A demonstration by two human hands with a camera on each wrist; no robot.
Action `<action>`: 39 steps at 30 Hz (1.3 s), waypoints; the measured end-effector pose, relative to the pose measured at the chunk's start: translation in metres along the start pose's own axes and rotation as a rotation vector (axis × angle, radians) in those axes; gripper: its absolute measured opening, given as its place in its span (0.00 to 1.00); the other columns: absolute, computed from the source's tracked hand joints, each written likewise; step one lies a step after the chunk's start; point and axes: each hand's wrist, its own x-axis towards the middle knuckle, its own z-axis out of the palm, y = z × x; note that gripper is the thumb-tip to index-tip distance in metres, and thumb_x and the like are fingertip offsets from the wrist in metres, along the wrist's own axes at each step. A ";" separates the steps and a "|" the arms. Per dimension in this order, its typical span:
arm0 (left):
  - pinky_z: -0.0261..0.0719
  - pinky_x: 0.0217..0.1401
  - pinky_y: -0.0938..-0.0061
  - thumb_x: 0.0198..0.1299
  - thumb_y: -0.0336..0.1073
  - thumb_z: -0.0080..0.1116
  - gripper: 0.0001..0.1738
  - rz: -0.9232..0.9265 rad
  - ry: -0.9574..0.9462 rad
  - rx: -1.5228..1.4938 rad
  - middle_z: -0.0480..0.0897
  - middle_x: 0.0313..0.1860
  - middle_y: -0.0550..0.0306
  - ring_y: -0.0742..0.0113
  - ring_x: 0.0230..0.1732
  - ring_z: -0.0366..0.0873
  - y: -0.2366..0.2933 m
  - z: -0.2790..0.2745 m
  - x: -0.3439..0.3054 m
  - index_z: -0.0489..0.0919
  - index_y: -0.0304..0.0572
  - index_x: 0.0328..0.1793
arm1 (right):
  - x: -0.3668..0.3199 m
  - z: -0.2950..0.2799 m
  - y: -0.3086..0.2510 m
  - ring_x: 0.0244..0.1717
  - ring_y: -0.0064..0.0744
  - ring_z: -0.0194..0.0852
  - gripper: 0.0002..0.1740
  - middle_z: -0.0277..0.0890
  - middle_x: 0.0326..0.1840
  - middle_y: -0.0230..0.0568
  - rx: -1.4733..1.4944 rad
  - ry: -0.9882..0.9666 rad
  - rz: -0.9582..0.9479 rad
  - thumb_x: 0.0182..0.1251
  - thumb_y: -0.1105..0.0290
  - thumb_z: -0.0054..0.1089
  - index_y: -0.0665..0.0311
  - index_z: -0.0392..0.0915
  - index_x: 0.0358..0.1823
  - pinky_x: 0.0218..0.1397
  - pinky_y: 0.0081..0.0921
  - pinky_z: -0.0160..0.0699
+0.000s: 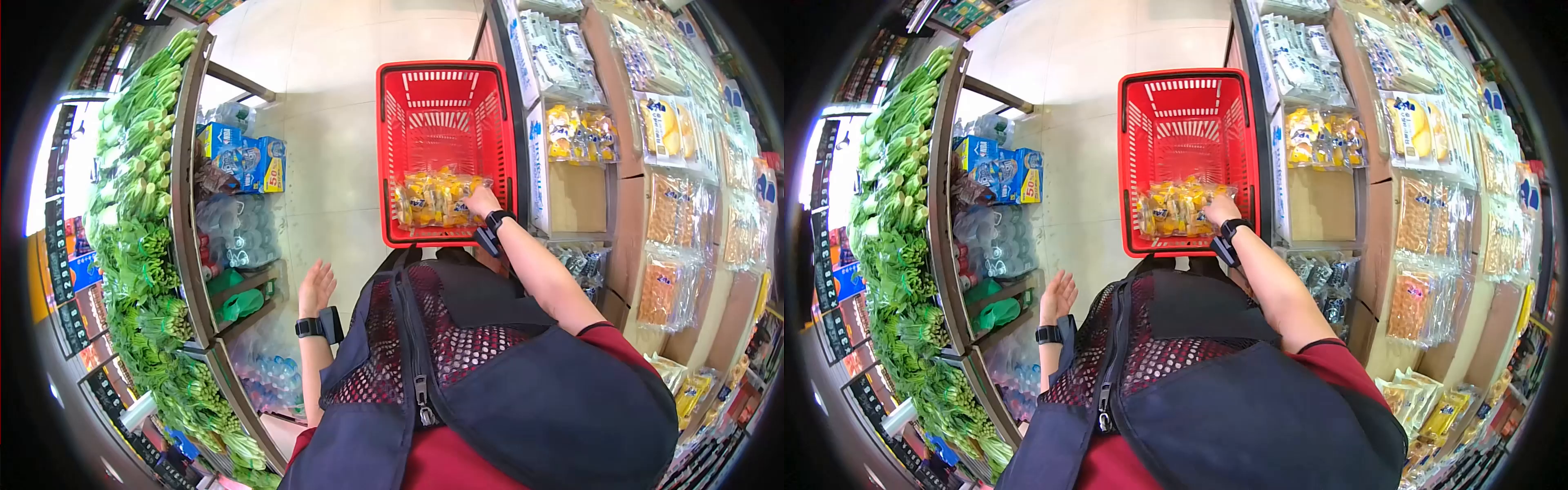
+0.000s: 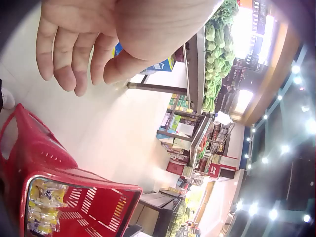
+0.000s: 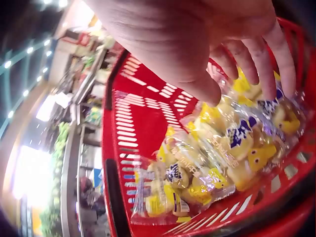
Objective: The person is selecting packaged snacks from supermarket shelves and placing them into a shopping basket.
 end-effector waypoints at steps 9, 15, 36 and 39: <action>0.65 0.64 0.62 0.63 0.47 0.46 0.33 -0.099 0.182 0.087 0.61 0.68 0.49 0.57 0.64 0.63 -0.051 -0.095 0.001 0.55 0.44 0.71 | 0.037 0.046 0.023 0.40 0.43 0.80 0.21 0.80 0.35 0.52 0.102 0.069 0.262 0.50 0.57 0.64 0.70 0.80 0.36 0.44 0.34 0.78; 0.75 0.51 0.61 0.64 0.44 0.44 0.29 -0.248 0.298 0.213 0.70 0.61 0.47 0.54 0.52 0.74 -0.126 -0.207 0.022 0.58 0.40 0.69 | 0.034 0.040 0.027 0.46 0.47 0.76 0.17 0.78 0.42 0.54 0.074 -0.045 0.026 0.55 0.59 0.60 0.64 0.79 0.40 0.47 0.38 0.74; 0.74 0.50 0.66 0.62 0.45 0.49 0.23 -0.045 -0.020 0.184 0.74 0.56 0.58 0.67 0.48 0.74 0.018 -0.016 0.120 0.68 0.51 0.63 | -0.164 -0.196 0.099 0.29 0.28 0.73 0.10 0.75 0.27 0.39 0.544 0.801 -0.048 0.62 0.65 0.55 0.65 0.71 0.36 0.34 0.27 0.71; 0.76 0.49 0.66 0.62 0.45 0.49 0.24 -0.062 -0.034 0.181 0.75 0.55 0.58 0.66 0.45 0.76 0.018 -0.008 0.117 0.66 0.51 0.64 | -0.165 -0.208 0.114 0.35 0.45 0.77 0.10 0.76 0.30 0.48 0.343 0.867 0.078 0.61 0.64 0.53 0.65 0.70 0.35 0.40 0.38 0.73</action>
